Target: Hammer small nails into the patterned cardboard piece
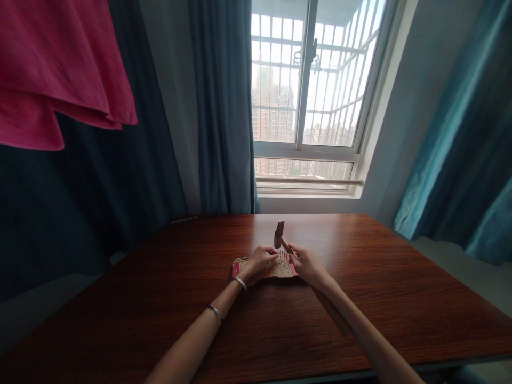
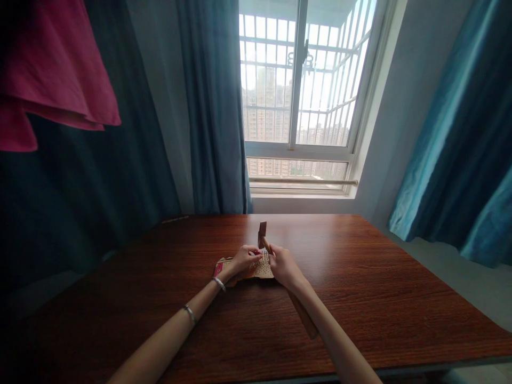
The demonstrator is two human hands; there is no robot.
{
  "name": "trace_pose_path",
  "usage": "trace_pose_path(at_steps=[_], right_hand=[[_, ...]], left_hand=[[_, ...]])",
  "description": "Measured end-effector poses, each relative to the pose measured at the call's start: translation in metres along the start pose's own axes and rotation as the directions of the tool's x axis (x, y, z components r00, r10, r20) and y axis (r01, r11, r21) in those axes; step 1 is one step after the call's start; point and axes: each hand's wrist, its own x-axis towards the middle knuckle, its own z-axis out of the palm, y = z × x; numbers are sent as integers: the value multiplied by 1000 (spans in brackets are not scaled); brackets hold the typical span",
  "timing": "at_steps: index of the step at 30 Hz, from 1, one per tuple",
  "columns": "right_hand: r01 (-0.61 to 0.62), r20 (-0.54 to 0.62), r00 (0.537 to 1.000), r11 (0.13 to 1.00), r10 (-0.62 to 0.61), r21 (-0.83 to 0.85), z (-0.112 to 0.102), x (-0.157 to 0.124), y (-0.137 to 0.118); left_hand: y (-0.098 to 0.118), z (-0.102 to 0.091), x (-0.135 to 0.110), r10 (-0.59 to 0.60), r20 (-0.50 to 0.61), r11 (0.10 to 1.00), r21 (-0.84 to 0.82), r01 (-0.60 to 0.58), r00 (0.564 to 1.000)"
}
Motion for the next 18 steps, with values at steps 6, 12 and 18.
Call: trace_pose_path(at_steps=[6, 12, 18], right_hand=[[5, 25, 1000, 1000, -5, -1, 1, 1, 2], [11, 5, 1000, 1000, -11, 6, 1, -1, 2], [-15, 5, 1000, 1000, 15, 19, 4, -5, 5]], left_hand=[[1, 0, 0, 3, 7, 1000, 5, -3, 1000], [-2, 2, 0, 13, 5, 1000, 23, -13, 1000], [-2, 3, 0, -7, -11, 999, 36, 7, 1000]])
